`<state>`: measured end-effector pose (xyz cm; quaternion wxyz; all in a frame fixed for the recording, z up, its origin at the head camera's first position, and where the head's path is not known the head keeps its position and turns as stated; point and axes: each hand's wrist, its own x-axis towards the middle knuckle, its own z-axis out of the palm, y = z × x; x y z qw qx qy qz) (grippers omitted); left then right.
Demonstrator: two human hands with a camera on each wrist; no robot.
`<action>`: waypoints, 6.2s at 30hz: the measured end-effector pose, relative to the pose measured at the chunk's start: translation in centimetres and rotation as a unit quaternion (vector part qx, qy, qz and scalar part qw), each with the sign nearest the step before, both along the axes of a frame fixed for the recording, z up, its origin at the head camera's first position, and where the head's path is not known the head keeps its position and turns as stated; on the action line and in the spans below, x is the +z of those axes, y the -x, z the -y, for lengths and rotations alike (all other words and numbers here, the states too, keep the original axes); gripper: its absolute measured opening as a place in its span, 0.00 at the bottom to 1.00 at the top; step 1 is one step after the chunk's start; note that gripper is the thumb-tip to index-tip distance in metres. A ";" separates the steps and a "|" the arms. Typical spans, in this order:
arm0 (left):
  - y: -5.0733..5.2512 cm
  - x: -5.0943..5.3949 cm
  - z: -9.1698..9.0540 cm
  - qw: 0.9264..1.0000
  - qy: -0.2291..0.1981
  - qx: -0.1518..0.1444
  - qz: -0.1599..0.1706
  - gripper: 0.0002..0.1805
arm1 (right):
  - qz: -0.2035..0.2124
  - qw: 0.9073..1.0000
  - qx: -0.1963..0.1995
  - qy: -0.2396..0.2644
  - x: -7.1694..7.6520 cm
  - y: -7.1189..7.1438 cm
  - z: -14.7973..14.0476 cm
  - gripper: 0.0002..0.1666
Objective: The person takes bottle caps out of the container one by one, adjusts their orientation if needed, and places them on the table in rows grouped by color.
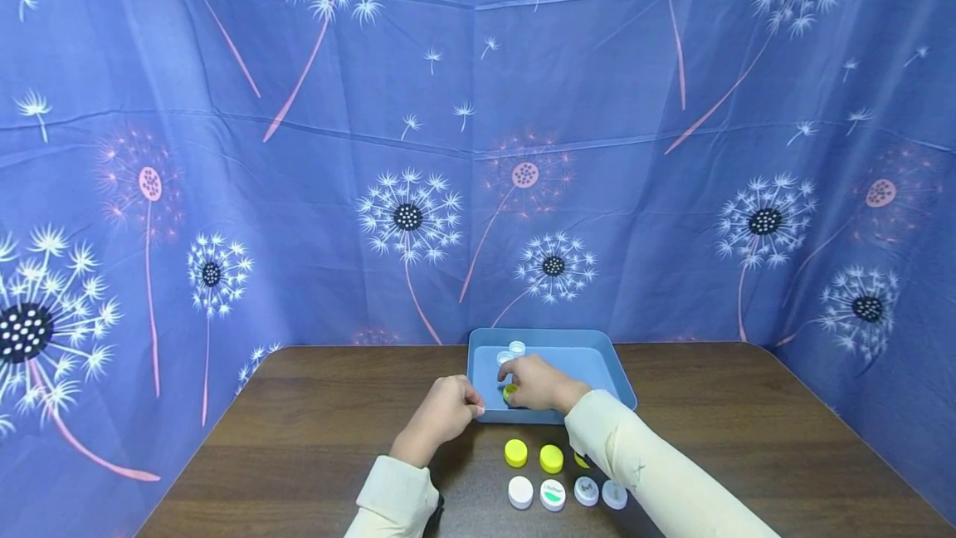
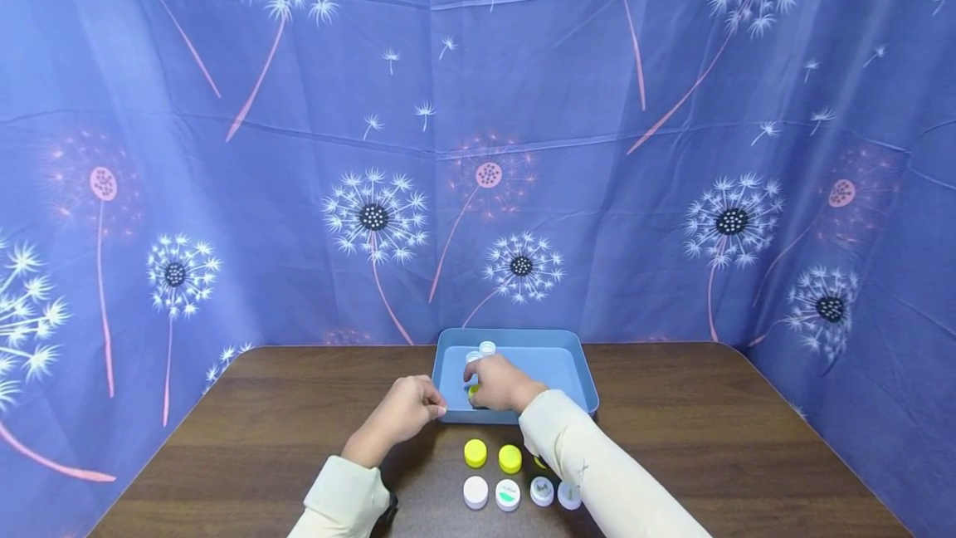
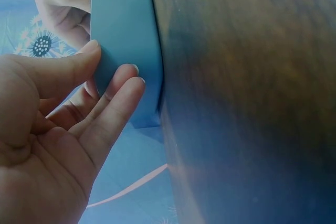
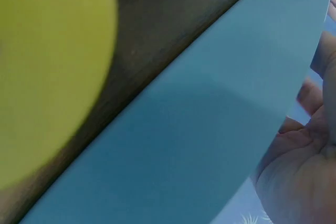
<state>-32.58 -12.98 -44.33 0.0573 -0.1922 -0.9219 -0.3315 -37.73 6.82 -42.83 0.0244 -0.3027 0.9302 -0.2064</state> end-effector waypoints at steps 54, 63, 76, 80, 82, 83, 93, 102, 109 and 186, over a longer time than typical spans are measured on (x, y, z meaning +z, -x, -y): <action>0.4 -0.4 0.3 0.998 0.019 -0.032 -0.056 0.08 | -0.057 0.982 0.178 -0.015 -0.5 -7.6 2.3 0.12; 0.1 -0.2 0.3 0.997 0.019 -0.035 -0.065 0.08 | -0.053 0.984 0.170 -0.018 -0.8 -7.4 2.2 0.11; 0.0 -0.4 0.4 0.998 0.016 -0.029 -0.052 0.07 | -0.054 0.983 0.178 -0.012 -0.9 -7.6 2.2 0.09; 0.1 -0.6 0.3 0.999 0.017 -0.029 -0.043 0.07 | -0.045 0.984 0.173 -0.004 -0.7 -7.7 2.0 0.07; 0.1 -0.6 0.3 0.998 0.017 -0.031 -0.048 0.07 | -0.038 0.984 0.171 0.007 -0.5 -7.7 1.9 0.06; 0.1 -0.6 0.3 0.998 0.018 -0.030 -0.050 0.07 | -0.033 0.985 0.171 0.015 -0.3 -7.7 1.9 0.05; 0.1 -0.4 0.8 0.997 0.008 -0.030 -0.064 0.09 | -0.074 0.981 0.162 0.073 2.8 -6.6 2.3 0.08; 0.0 -0.1 0.3 0.998 0.022 -0.031 -0.044 0.07 | -0.093 0.982 0.130 0.096 4.9 -3.5 2.1 0.07; -0.1 0.1 0.1 0.999 0.029 -0.026 -0.036 0.06 | -0.099 0.990 0.069 0.068 4.4 -0.6 1.7 0.10; 0.2 -0.1 0.1 0.999 0.021 -0.018 -0.031 0.05 | -0.064 0.984 -0.041 0.160 3.2 -4.8 0.3 0.12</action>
